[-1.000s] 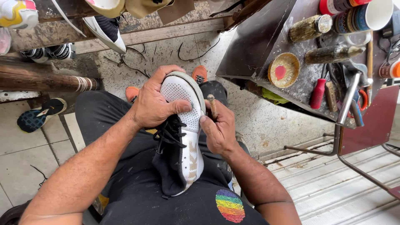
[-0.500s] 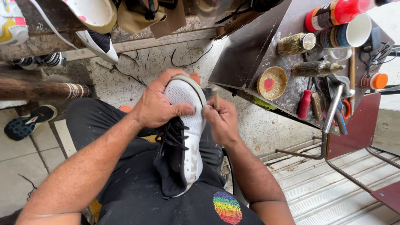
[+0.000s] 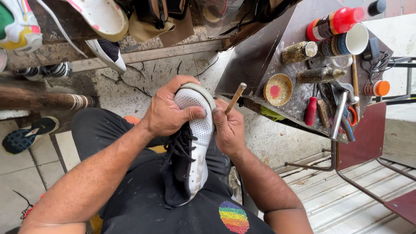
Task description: Applying a substance to the edge of a shoe sole using a small brush on a workbench
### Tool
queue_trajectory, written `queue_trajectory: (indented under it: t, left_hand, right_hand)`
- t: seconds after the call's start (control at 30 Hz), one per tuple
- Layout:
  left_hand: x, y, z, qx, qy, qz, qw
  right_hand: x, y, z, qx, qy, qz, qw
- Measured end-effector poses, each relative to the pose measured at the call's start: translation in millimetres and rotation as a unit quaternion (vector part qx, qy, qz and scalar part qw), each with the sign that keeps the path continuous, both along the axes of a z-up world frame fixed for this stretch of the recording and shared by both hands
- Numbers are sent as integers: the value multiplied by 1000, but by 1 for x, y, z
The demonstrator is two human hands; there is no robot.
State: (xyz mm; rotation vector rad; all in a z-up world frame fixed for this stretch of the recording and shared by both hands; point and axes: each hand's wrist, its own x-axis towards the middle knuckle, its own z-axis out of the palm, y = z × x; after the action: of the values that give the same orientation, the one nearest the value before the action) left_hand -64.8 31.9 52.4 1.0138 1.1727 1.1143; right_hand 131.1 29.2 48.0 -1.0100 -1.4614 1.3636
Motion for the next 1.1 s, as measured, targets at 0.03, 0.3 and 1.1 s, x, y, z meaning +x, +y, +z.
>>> queue_trajectory:
  t: [0.03,0.3,1.1]
  left_hand:
    - [-1,-2,-2,-2,-2,2,1000]
    - [-13,-16,-8,17,15,29,999]
    - [23,-19,80,165,119,-54,978]
  right_hand:
    - [0,-4,-8,-2,-2,2,1000]
    - [-27,-18,5,-24,59,1,998]
    - [40,26,57,-167,-9,128,977]
